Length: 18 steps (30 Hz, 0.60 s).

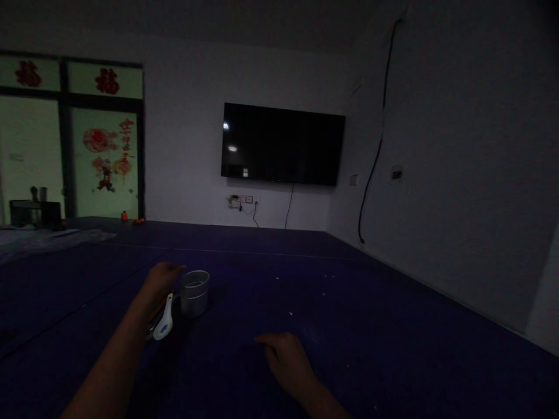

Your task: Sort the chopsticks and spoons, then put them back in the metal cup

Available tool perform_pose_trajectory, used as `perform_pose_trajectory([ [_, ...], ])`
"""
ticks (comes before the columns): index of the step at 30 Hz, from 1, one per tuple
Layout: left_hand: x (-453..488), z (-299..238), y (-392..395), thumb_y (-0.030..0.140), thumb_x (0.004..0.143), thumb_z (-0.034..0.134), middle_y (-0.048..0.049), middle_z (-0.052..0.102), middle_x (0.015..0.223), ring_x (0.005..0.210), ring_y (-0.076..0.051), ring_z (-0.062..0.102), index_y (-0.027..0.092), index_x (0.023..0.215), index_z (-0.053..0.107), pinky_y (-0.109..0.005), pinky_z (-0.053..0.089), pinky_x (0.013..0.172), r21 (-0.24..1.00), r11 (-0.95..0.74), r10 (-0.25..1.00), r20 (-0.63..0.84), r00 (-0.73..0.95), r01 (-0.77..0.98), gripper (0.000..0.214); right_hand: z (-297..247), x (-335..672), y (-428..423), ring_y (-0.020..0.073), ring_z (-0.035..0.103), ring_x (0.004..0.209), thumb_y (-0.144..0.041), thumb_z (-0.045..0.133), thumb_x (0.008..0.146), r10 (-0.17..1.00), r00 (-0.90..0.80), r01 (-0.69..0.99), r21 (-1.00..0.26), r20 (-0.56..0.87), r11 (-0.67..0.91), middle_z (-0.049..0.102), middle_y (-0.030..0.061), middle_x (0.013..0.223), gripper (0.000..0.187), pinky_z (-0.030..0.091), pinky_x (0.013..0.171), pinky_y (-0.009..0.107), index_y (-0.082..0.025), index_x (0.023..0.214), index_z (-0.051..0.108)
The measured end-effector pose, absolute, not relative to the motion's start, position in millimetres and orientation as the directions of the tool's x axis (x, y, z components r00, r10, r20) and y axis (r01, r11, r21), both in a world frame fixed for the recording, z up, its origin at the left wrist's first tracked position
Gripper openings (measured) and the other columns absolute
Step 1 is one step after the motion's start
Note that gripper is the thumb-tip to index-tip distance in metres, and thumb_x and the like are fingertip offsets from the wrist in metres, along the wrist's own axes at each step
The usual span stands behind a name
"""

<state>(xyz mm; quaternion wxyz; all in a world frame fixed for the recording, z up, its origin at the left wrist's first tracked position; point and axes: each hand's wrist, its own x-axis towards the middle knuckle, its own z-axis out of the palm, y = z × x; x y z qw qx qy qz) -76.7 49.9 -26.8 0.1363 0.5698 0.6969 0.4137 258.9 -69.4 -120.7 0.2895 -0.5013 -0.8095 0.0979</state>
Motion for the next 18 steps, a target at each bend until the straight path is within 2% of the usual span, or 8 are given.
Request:
perform_pose_trajectory([
  [3,-65.6,-30.3,51.3,0.029,0.065,0.055,-0.0021,0.057,0.044,0.048,-0.019,0.06,0.014,0.058,0.062,-0.022,0.042,0.043,0.767,0.036,0.951,0.17,-0.257,0.64,0.018,-121.7,259.0,-69.0,0.0178,0.067,0.088,-0.011,0.04,0.08,0.87,-0.318,0.765,-0.441,0.376,0.47,0.072,0.0012,0.1,0.043,0.048,0.082,0.028,-0.027,0.107,0.069],
  [7,-59.8,-38.7,54.6,0.018,0.059,0.052,0.0005,0.054,0.04,0.04,-0.015,0.056,0.013,0.057,0.063,-0.021,0.042,0.042,0.773,0.026,0.958,0.161,-0.236,0.634,0.012,-121.5,258.2,-70.2,0.0168,0.067,0.089,-0.009,0.04,0.079,0.859,-0.323,0.753,-0.441,0.398,0.488,0.071,0.0009,0.101,0.044,0.048,0.082,0.027,-0.028,0.108,0.068],
  [14,-60.9,-45.3,55.2,0.017,0.063,0.047,-0.0031,0.066,0.055,0.056,-0.019,0.066,0.013,0.079,0.07,-0.02,0.046,0.047,0.753,0.009,0.928,0.239,-0.286,0.658,0.028,-117.9,257.6,-72.0,0.016,0.068,0.086,-0.008,0.041,0.078,0.864,-0.324,0.751,-0.45,0.387,0.483,0.072,0.0003,0.099,0.044,0.049,0.08,0.026,-0.028,0.107,0.069],
  [18,-59.0,-44.6,55.3,0.018,0.068,0.048,-0.005,0.069,0.06,0.058,-0.019,0.067,0.014,0.084,0.07,-0.021,0.046,0.048,0.71,0.033,0.904,0.279,-0.324,0.703,0.028,-118.5,257.9,-71.5,0.0162,0.068,0.085,-0.01,0.041,0.079,0.867,-0.322,0.755,-0.45,0.38,0.478,0.072,0.0001,0.1,0.043,0.049,0.079,0.026,-0.027,0.107,0.068],
])
